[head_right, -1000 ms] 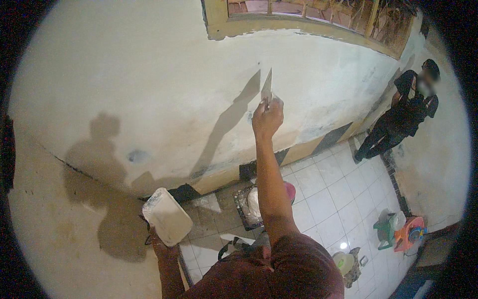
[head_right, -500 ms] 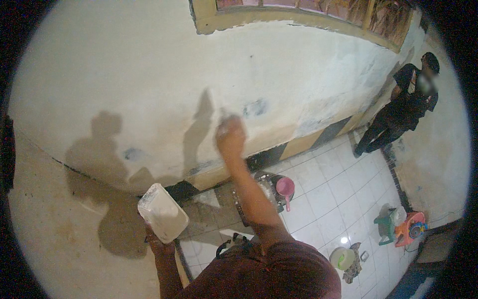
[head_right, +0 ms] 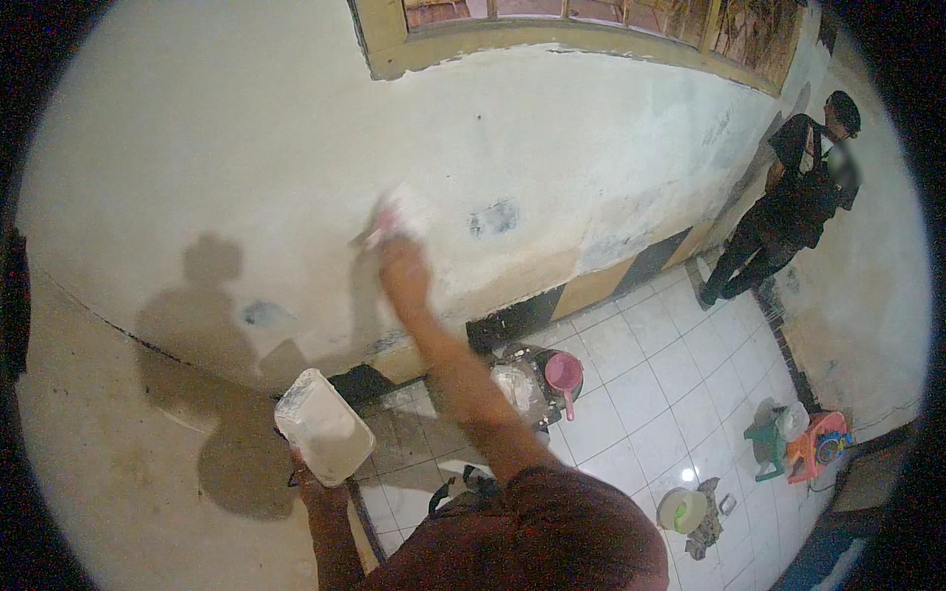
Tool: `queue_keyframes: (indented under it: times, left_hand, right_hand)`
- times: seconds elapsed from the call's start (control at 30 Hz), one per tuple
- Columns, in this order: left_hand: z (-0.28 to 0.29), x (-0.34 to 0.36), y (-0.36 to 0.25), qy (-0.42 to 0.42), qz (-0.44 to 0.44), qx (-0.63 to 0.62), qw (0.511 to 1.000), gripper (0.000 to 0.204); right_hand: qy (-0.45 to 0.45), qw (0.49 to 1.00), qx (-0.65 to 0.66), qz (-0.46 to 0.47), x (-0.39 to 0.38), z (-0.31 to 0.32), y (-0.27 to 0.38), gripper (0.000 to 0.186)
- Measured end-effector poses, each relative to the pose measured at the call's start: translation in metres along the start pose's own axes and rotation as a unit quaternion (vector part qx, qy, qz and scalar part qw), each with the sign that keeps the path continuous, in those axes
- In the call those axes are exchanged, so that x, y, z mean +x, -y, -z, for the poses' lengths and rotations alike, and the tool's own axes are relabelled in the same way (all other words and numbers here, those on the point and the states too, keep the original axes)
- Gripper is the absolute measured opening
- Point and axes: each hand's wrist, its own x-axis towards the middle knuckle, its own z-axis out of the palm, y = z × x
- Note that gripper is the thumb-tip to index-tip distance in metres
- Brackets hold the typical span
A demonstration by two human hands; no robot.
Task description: The person applies a white substance from a plastic container onto a wall using a putty knife. They spread the material across the surface and smooth it over several spots near a window frame.
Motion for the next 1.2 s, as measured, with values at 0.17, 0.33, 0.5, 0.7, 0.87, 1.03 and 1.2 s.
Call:
queue_keyframes:
  times: [0.17,0.33,0.5,0.7,0.87,1.03,1.2]
  left_hand:
    - [-0.01,-0.011,-0.006,-0.044,-0.004,0.001,0.999,0.057]
    - [0.002,-0.007,0.003,-0.024,-0.023,-0.003,0.999,0.056]
    - [0.009,-0.001,0.008,-0.023,-0.035,-0.008,0.999,0.055]
    - [0.002,-0.003,0.004,0.004,-0.036,-0.022,0.999,0.055]
    - [0.007,0.0,0.005,0.02,-0.028,-0.015,0.999,0.055]
    - [0.011,-0.002,0.003,-0.004,-0.034,-0.016,0.999,0.056]
    - [-0.007,-0.002,0.003,0.02,-0.03,-0.009,0.999,0.056]
  right_hand:
    - [0.082,0.952,0.262,-0.136,-0.016,0.078,0.085,0.022]
    - [0.013,0.891,0.317,-0.326,0.002,0.099,-0.017,0.027]
    - [-0.103,0.946,0.119,-0.283,0.083,0.125,-0.146,0.019]
    - [0.016,0.952,0.084,-0.293,0.147,0.126,-0.192,0.023]
    - [0.077,0.977,0.153,-0.124,0.114,0.05,-0.11,0.047]
    - [0.225,0.93,0.28,-0.071,0.058,0.085,0.058,0.022]
    - [0.174,0.941,0.28,-0.071,0.08,0.117,-0.007,0.027]
